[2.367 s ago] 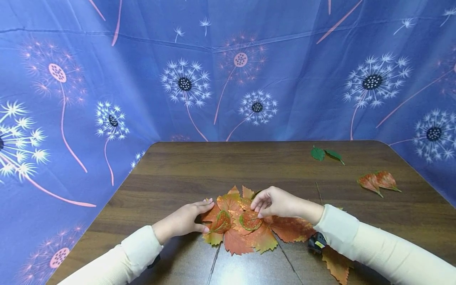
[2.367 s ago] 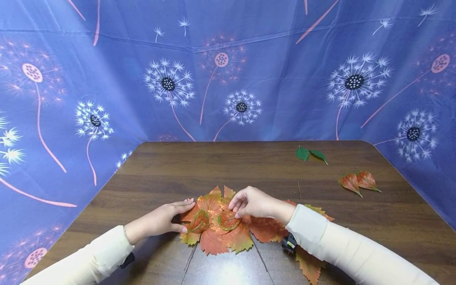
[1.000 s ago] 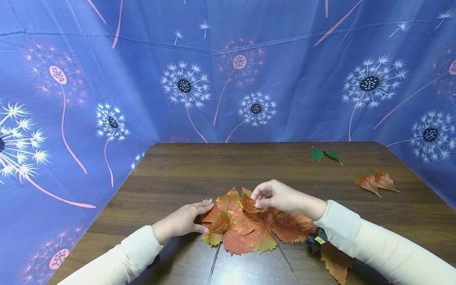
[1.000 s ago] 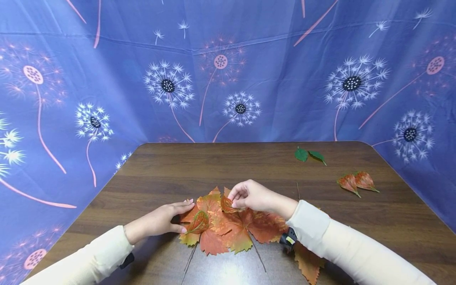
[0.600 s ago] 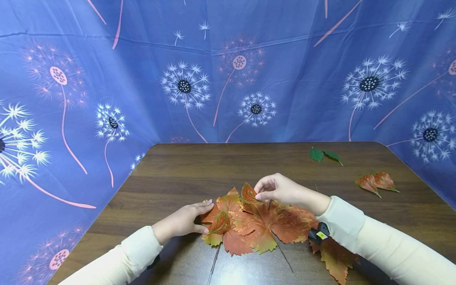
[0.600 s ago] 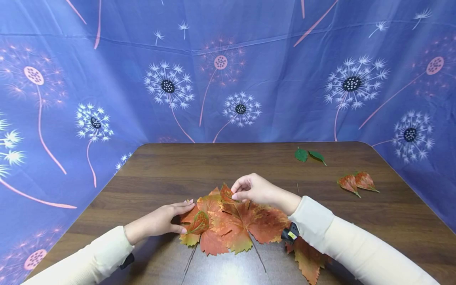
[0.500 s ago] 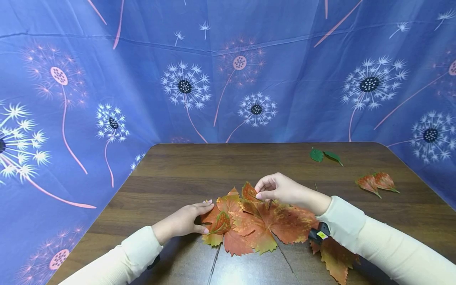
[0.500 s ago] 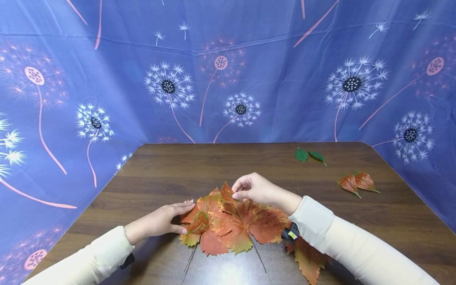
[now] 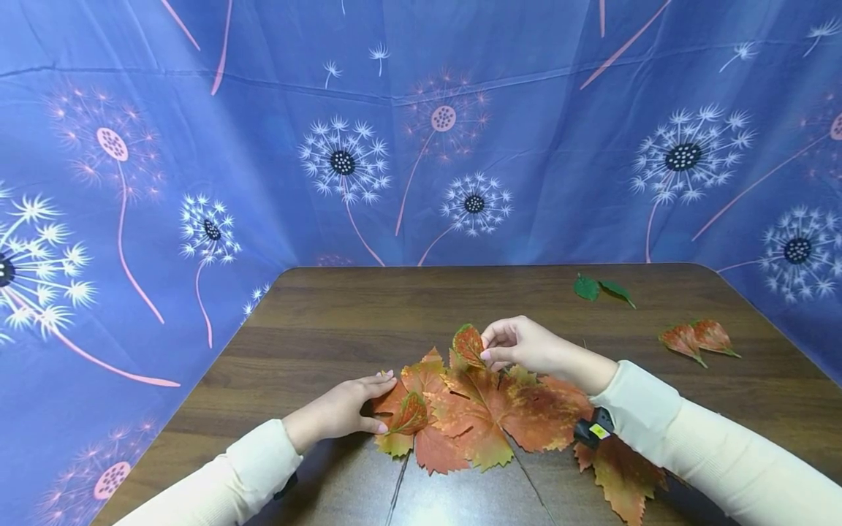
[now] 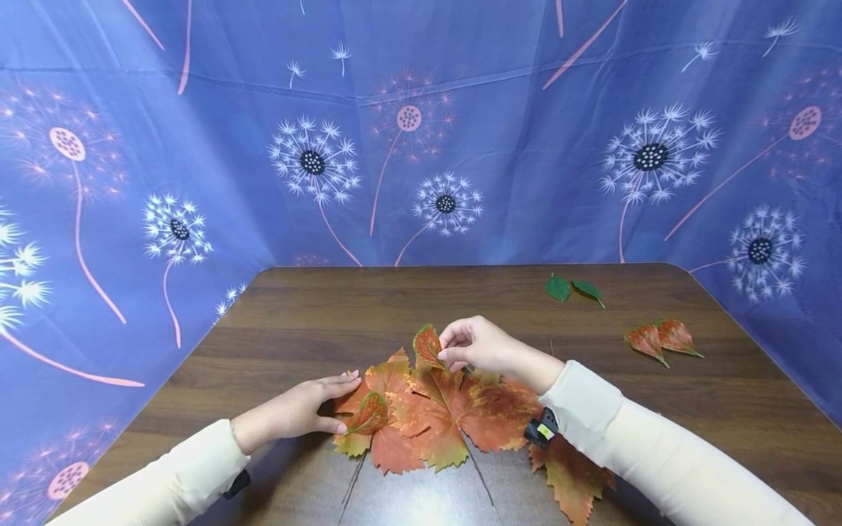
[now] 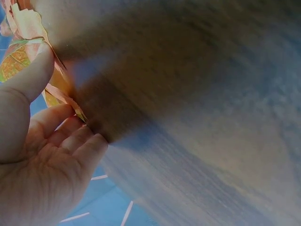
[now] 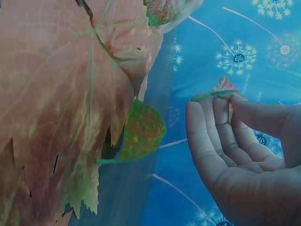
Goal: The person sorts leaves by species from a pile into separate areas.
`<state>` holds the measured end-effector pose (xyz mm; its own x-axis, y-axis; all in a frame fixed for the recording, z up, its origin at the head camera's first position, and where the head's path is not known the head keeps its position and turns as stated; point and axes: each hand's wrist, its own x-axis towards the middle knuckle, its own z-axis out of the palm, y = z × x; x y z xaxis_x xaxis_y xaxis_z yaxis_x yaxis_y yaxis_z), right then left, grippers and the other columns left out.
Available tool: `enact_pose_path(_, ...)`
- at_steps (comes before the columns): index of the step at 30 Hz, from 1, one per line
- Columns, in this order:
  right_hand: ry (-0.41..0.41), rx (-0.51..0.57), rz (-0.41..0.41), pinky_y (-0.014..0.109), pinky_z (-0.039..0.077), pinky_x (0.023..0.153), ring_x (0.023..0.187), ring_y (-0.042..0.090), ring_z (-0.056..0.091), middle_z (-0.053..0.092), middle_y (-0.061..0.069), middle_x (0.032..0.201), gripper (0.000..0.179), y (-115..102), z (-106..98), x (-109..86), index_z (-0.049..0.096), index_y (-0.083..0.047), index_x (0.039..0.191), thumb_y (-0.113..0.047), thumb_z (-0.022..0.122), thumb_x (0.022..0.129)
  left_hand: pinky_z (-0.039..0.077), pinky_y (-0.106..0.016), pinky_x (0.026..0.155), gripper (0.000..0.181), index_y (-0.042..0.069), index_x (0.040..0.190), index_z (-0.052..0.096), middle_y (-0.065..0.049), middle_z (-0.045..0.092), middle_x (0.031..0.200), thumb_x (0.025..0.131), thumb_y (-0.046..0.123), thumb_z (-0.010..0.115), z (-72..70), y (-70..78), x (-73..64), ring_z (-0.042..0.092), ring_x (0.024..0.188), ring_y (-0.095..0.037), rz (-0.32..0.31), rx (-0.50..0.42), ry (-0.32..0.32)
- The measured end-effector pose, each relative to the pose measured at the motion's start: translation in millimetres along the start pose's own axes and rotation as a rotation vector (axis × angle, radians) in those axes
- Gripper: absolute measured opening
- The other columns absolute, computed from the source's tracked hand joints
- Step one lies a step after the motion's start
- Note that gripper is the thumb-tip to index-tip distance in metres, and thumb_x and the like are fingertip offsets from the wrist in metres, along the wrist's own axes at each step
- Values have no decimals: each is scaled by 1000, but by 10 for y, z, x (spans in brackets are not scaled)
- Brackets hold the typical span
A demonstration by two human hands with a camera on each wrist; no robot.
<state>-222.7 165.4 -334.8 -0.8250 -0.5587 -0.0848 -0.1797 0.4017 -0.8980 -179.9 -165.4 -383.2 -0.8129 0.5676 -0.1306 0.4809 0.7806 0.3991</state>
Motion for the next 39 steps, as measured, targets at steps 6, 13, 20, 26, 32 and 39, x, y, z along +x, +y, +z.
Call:
enact_pose_path(6, 23, 32, -24, 50, 56, 83, 88, 32, 68, 66, 9, 88, 12, 55, -48, -13, 59, 6, 98, -5, 62, 93, 33, -53, 111, 75, 2, 144, 45, -16, 40, 152, 80, 25, 77, -2, 21, 2, 37, 140, -37, 5, 7, 4)
enact_pose_path(13, 43, 66, -11, 52, 56, 83, 86, 31, 68, 66, 10, 88, 13, 73, -134, -21, 59, 7, 100, -4, 61, 93, 33, -53, 111, 74, 2, 144, 45, -17, 40, 151, 81, 25, 77, -12, 40, -3, 37, 140, -38, 6, 4, 8)
enact_pose_path(20, 67, 99, 22, 50, 56, 84, 86, 28, 68, 65, 10, 89, 15, 123, -239, -88, 58, 7, 102, -4, 61, 93, 34, -53, 111, 75, 0, 143, 46, -18, 42, 150, 81, 26, 77, -10, 26, -5, 39, 139, -38, 27, 28, 14)
enact_pose_path(26, 114, 91, 32, 49, 56, 85, 88, 28, 68, 65, 10, 90, 15, 202, -357, -188, 58, 7, 102, -5, 61, 93, 34, -53, 111, 75, 1, 143, 46, -18, 41, 150, 80, 26, 77, -19, 26, -7, 38, 139, -38, 23, 20, 16)
enact_pose_path(32, 144, 113, 26, 47, 56, 84, 87, 26, 69, 66, 8, 88, 15, 284, -441, -248, 57, 9, 101, -3, 61, 92, 34, -54, 110, 75, 1, 144, 45, -18, 41, 150, 81, 26, 77, -28, 38, -21, 38, 139, -39, 21, 16, 13)
enact_pose_path(39, 173, 97, 23, 46, 57, 82, 83, 23, 70, 67, 8, 89, 19, 348, -505, -326, 57, 11, 102, -4, 62, 91, 34, -53, 111, 75, 1, 144, 44, -17, 40, 151, 81, 25, 77, -16, 33, -5, 37, 140, -37, 16, 15, 9)
